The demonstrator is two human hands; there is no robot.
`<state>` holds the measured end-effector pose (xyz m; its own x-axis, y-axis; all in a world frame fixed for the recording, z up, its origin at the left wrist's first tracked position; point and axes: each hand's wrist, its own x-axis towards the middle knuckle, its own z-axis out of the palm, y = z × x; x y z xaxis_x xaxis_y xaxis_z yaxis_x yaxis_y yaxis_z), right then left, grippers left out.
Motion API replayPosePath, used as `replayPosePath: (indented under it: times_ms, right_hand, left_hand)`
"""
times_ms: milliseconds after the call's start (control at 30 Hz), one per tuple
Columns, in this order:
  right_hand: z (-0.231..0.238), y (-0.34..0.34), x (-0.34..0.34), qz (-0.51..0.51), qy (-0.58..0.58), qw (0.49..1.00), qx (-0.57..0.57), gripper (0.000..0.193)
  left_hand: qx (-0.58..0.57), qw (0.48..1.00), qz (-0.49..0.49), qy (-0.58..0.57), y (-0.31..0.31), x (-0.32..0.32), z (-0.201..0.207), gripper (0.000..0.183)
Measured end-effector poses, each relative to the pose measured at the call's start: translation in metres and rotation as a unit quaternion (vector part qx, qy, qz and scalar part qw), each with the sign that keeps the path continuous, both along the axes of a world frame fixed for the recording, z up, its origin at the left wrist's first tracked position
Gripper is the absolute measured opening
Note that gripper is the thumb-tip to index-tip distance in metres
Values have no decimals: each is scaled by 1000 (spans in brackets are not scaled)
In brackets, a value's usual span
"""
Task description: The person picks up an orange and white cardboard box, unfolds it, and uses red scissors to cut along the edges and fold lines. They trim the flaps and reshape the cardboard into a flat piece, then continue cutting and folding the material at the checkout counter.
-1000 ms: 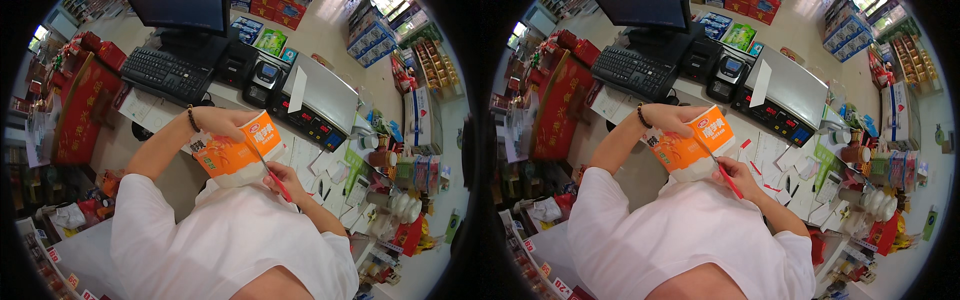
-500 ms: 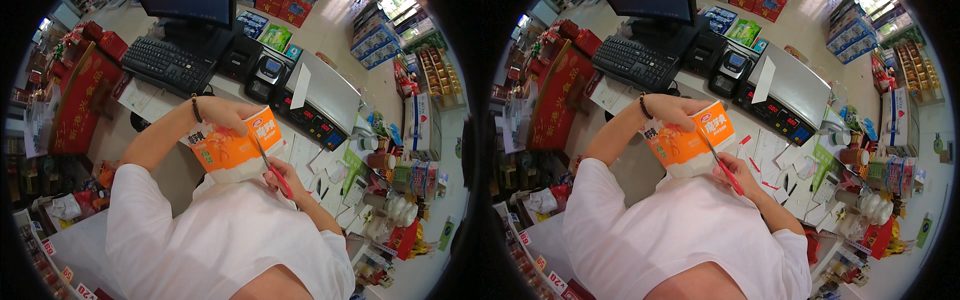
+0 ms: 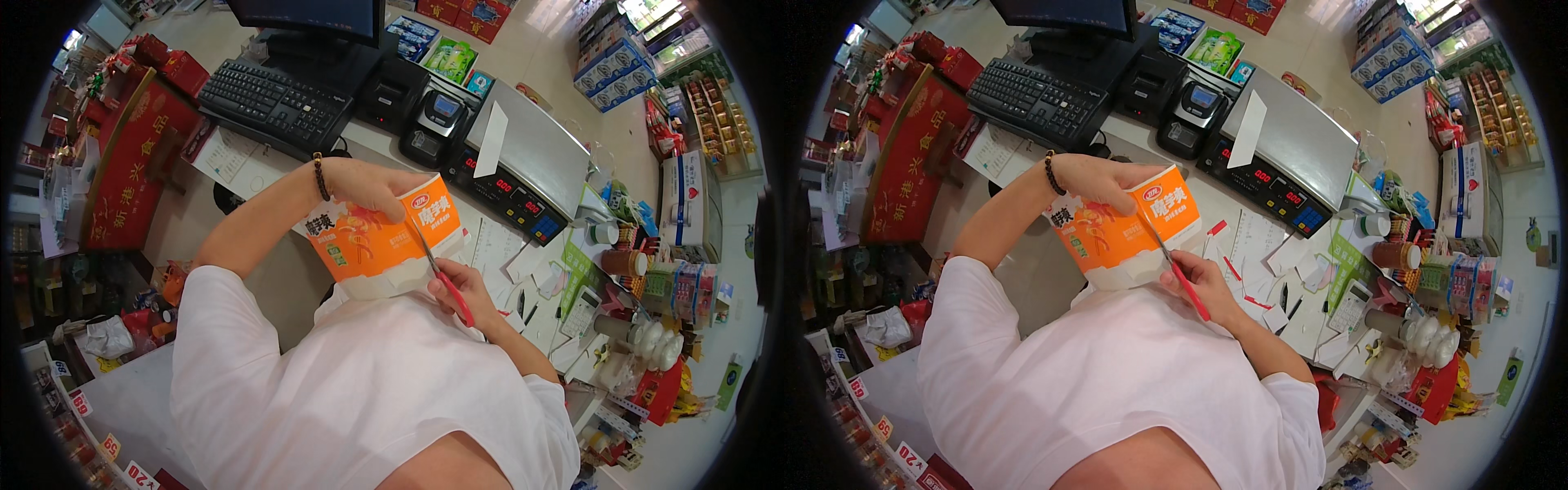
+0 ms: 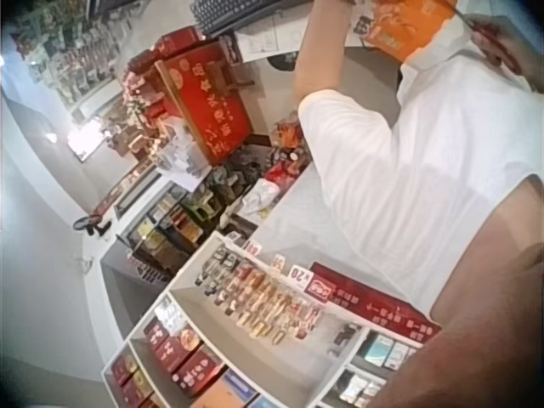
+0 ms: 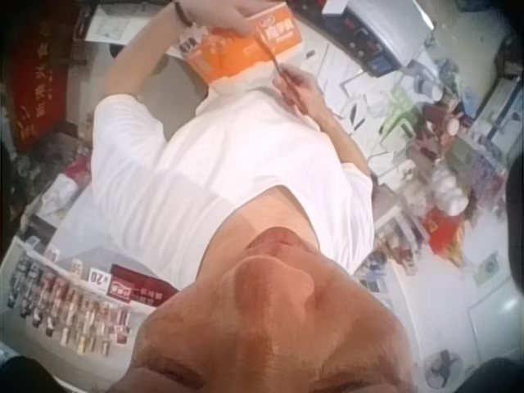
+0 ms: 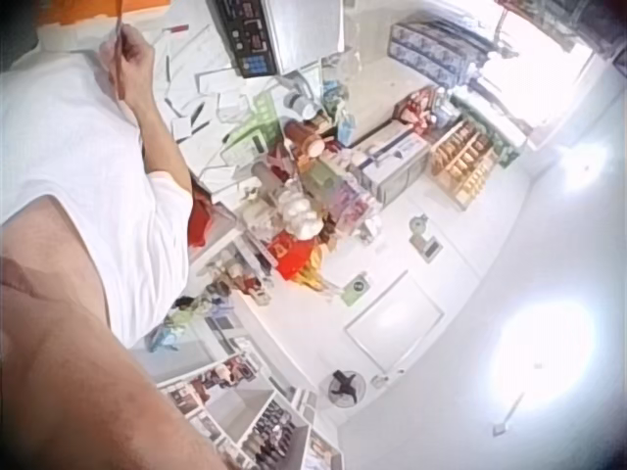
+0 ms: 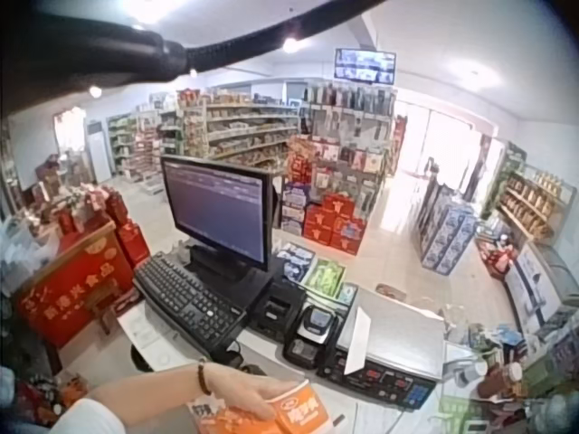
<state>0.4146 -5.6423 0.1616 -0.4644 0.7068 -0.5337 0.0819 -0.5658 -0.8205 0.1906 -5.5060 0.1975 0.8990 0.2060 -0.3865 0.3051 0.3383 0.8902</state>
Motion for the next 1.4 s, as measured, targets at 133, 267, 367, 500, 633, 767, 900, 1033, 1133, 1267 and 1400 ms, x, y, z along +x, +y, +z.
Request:
replayPosePath:
  times_ms: [133, 267, 367, 500, 633, 767, 900, 1033, 1133, 1267, 1400]
  right_hand:
    - [0, -1, 0, -1, 2, 1000, 4, 54]
    - [3, -1, -2, -6, -10, 1000, 9, 54]
    - [2, -2, -2, -6, -19, 1000, 13, 53]
    - [1, -4, -3, -13, -18, 1000, 13, 51]
    - [1, -5, -7, -38, -24, 998, 52, 45]
    - [15, -4, -12, -48, -26, 998, -13, 36]
    - [15, -7, -15, -59, -23, 998, -25, 32]
    - [8, -10, -16, -69, 12, 997, -37, 32]
    - [5, -12, -17, -68, 8, 997, -18, 31]
    - [0, -10, -14, -53, 3, 998, -23, 34]
    - [5, -12, -16, -102, -7, 994, -32, 38]
  left_hand:
    - [8, 1000, 9, -3, -2, -1, -2, 77]
    - [12, 1000, 5, 11, -2, 0, 1, 75]
    - [8, 1000, 20, 5, -4, 0, 1, 69]
    - [3, 999, 38, -18, -6, 0, -2, 67]
    - [18, 1000, 1, -6, -4, 0, 1, 70]
    - [28, 1000, -8, -6, -9, 2, -9, 66]
    - [70, 997, -27, -11, -8, 3, -13, 63]
    - [82, 996, -25, -8, -8, 1, -22, 61]
    - [65, 998, -19, -7, -9, 0, -23, 60]
    - [28, 1000, 3, -4, -12, 0, -22, 57]
    - [-1, 1000, 23, 0, -13, 1, -22, 54]
